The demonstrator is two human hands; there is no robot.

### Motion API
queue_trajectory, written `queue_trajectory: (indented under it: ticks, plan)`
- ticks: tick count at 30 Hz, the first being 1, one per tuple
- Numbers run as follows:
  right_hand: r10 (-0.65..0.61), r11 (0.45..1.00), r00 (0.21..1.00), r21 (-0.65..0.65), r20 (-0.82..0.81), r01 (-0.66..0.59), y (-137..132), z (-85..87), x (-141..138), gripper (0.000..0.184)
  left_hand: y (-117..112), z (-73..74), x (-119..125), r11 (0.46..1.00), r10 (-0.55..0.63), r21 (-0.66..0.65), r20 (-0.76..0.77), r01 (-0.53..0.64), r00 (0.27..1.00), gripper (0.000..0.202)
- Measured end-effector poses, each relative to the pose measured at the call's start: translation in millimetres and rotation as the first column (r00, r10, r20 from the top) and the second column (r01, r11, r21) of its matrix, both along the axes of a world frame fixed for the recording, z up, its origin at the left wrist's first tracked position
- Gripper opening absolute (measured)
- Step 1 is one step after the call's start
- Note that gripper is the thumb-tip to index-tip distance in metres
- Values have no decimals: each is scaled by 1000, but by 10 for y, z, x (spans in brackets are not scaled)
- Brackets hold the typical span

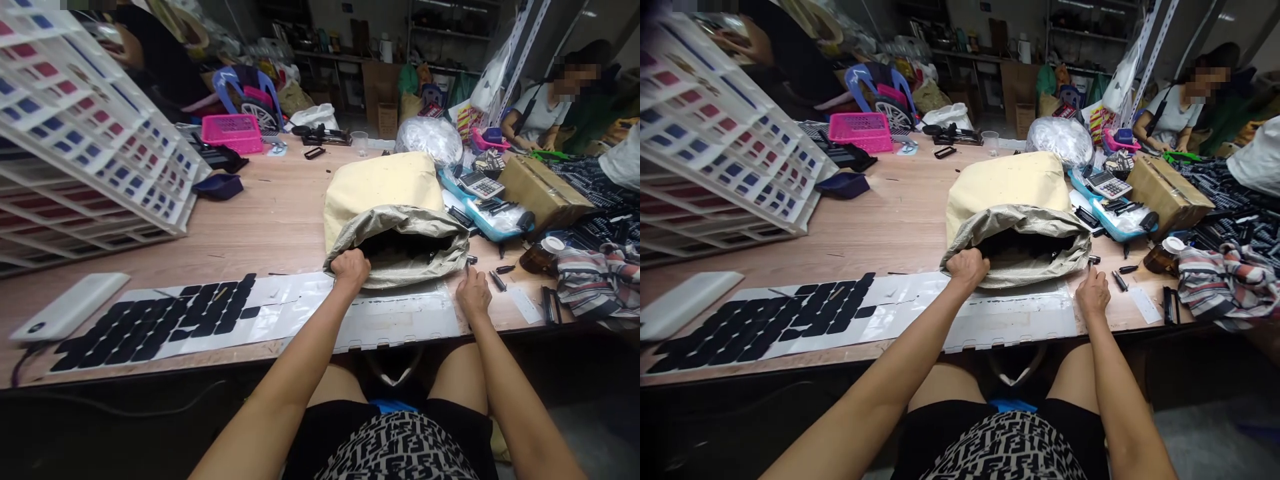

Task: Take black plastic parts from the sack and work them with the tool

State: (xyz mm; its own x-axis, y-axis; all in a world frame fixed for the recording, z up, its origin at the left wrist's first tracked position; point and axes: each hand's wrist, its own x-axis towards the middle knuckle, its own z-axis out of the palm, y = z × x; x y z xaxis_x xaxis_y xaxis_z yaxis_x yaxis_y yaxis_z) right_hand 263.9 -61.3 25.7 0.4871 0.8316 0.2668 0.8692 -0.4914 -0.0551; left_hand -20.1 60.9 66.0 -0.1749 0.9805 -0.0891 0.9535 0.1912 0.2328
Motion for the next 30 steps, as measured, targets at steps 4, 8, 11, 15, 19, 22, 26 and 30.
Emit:
queue_trajectory:
  ticks: [4, 8, 11, 15, 19, 22, 26, 30]
  plan:
    - [-11, 1000, 1000, -17, -26, 11, -6, 12, -17, 40, 81, -89, 25, 999, 38, -24, 9, -38, 999, 31]
    - [-9, 1000, 999, -21, -54, 8, -11, 15, -19, 40, -113, -61, 1, 995, 68, 58, 131, -76, 989, 32]
    - [-4, 1000, 998, -24, -62, 3, -12, 17, -18, 41, -420, -16, -14, 972, -128, 224, 258, 69, 958, 29]
    - [-6, 1000, 998, -26, -56, 4, -11, 29, -22, 41, -835, -72, -11, 806, -579, 311, 235, 504, 781, 19]
    - [-9, 1000, 998, -28, -56, 7, -14, 47, -27, 40, -946, -295, -4, 738, -674, 241, 210, 630, 709, 17]
    - [-13, 1000, 998, -29, -67, 11, -13, 58, -27, 40, -903, -501, -28, 749, -663, 288, 299, 597, 687, 19]
    - [-26, 1000, 996, -11, -87, 25, -19, 75, -28, 43, -874, -701, -67, 729, -684, 417, 391, 543, 616, 22]
    - [-92, 996, 988, -10, -125, 92, -53, 114, -25, 40, -862, -740, -55, 740, -672, 428, 434, 519, 600, 25]
